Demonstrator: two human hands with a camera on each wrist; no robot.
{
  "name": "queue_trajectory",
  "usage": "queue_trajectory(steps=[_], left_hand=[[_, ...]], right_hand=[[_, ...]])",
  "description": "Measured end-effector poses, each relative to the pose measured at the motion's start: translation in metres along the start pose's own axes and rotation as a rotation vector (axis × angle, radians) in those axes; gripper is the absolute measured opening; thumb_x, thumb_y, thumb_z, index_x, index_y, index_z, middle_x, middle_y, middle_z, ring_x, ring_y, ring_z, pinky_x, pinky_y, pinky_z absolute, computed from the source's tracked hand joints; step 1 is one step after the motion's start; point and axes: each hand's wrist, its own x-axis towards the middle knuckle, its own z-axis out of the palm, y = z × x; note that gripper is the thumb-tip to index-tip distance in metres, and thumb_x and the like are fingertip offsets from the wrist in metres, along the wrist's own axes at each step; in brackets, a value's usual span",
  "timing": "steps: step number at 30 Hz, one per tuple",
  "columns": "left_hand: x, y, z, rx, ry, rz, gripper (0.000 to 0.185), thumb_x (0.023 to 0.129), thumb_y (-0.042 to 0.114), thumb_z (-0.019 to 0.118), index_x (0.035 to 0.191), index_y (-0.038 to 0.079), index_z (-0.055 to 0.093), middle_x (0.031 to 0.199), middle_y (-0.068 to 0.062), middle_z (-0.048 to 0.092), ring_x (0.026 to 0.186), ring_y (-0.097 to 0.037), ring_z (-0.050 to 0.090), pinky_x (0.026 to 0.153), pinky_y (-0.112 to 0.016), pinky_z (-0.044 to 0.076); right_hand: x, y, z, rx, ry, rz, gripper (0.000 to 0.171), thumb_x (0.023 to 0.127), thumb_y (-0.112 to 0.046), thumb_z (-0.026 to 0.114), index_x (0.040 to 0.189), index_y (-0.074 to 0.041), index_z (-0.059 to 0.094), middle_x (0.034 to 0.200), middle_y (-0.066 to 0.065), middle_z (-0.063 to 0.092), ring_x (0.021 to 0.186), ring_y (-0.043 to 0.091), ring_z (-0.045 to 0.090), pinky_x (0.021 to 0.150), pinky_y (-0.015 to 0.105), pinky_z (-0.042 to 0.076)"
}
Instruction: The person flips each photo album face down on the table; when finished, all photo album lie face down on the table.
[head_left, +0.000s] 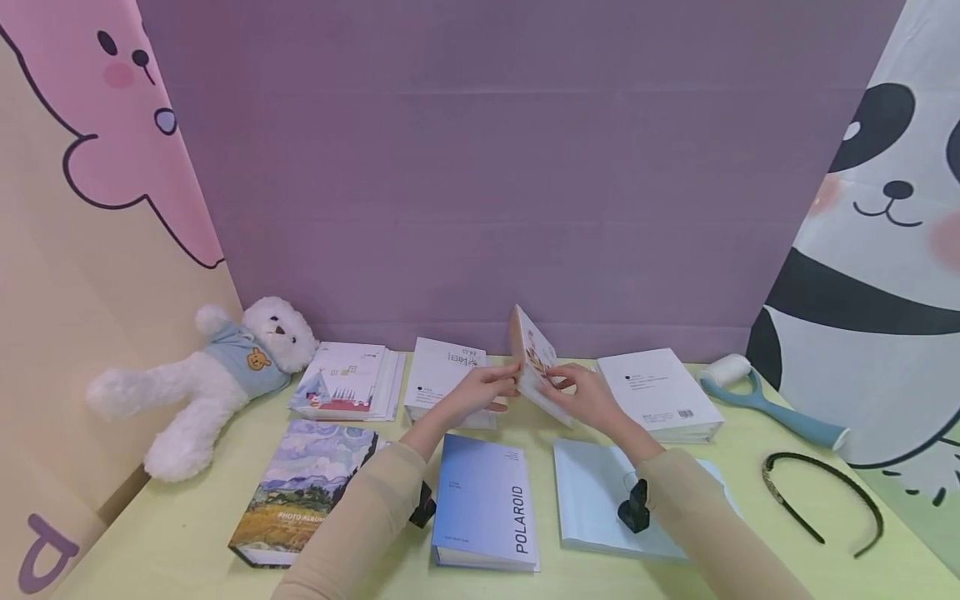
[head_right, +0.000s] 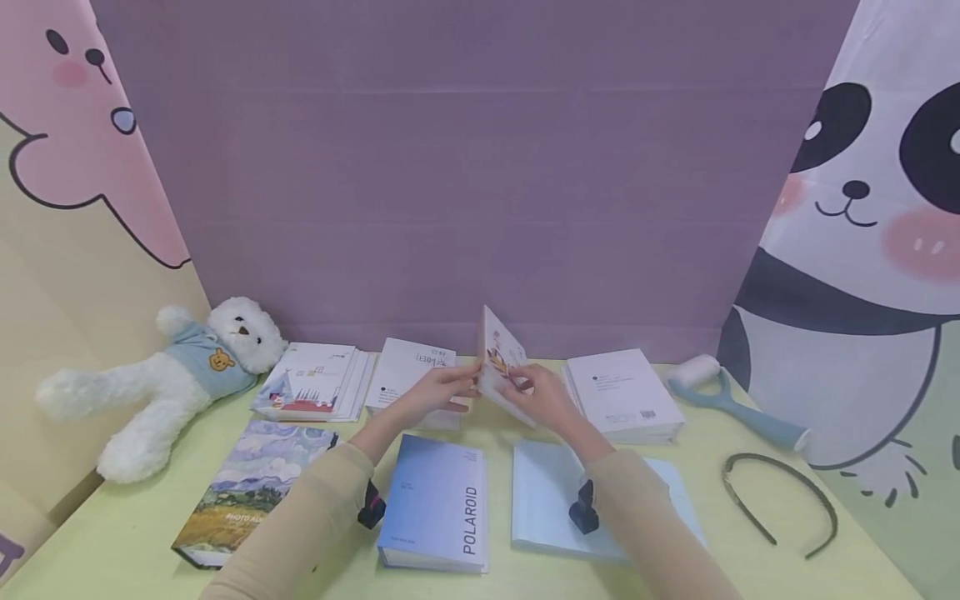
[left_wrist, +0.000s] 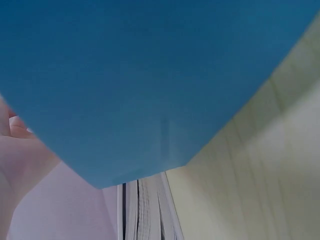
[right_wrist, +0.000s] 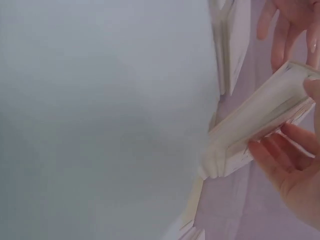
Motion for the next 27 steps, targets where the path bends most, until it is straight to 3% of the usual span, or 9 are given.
queue_trajectory(steps=[4, 11, 19, 23, 27], left_hand=[[-0.0009, 0.0028, 0.0017, -0.004, 0.005, 0.01, 0.039, 0.092, 0.02, 0.045, 0.131, 0.022, 0.041, 0.133, -0.003, 0.044, 0.112, -0.022, 0.051, 0.085, -0.038, 0.047], [-0.0008, 0.007, 0.0036, 0.016, 0.034, -0.01, 0.041, 0.091, 0.02, 0.047, 0.131, 0.024, 0.041, 0.135, 0.002, 0.041, 0.12, -0.021, 0.043, 0.084, -0.041, 0.047], [0.0004, 0.0078, 0.0055, 0.061, 0.078, -0.008, 0.038, 0.091, 0.022, 0.047, 0.129, 0.017, 0.045, 0.131, 0.001, 0.045, 0.119, -0.02, 0.043, 0.084, -0.033, 0.048], [0.0008, 0.0078, 0.0062, 0.057, 0.058, 0.01, 0.038, 0.091, 0.02, 0.047, 0.129, 0.02, 0.044, 0.133, 0.001, 0.043, 0.119, -0.02, 0.044, 0.085, -0.034, 0.047], [0.0008, 0.0098, 0.0078, 0.071, 0.017, 0.024, 0.043, 0.091, 0.021, 0.047, 0.133, 0.026, 0.038, 0.136, 0.005, 0.038, 0.118, -0.018, 0.045, 0.086, -0.035, 0.046]], right_hand=[[0.0032, -0.0046, -0.0014, -0.014, 0.006, 0.034, 0.043, 0.078, -0.042, 0.062, 0.102, -0.006, 0.064, 0.102, 0.011, 0.064, 0.084, 0.026, 0.063, 0.068, 0.035, 0.05], [0.009, -0.006, -0.0028, 0.024, 0.027, -0.03, 0.034, 0.081, -0.028, 0.062, 0.104, -0.004, 0.06, 0.095, 0.012, 0.065, 0.081, 0.028, 0.063, 0.071, 0.038, 0.051], [0.0064, -0.01, -0.0062, 0.192, 0.006, 0.067, 0.05, 0.084, -0.029, 0.058, 0.124, -0.004, 0.042, 0.097, 0.015, 0.061, 0.084, 0.028, 0.061, 0.059, 0.026, 0.053], [0.0051, -0.0109, -0.0079, 0.228, 0.007, 0.047, 0.059, 0.084, -0.027, 0.058, 0.132, -0.007, 0.031, 0.104, 0.017, 0.056, 0.084, 0.031, 0.06, 0.058, 0.027, 0.053], [0.0053, -0.0104, -0.009, 0.233, 0.005, -0.027, 0.066, 0.085, -0.017, 0.056, 0.14, -0.019, 0.019, 0.115, 0.018, 0.049, 0.079, 0.031, 0.061, 0.052, 0.023, 0.052]])
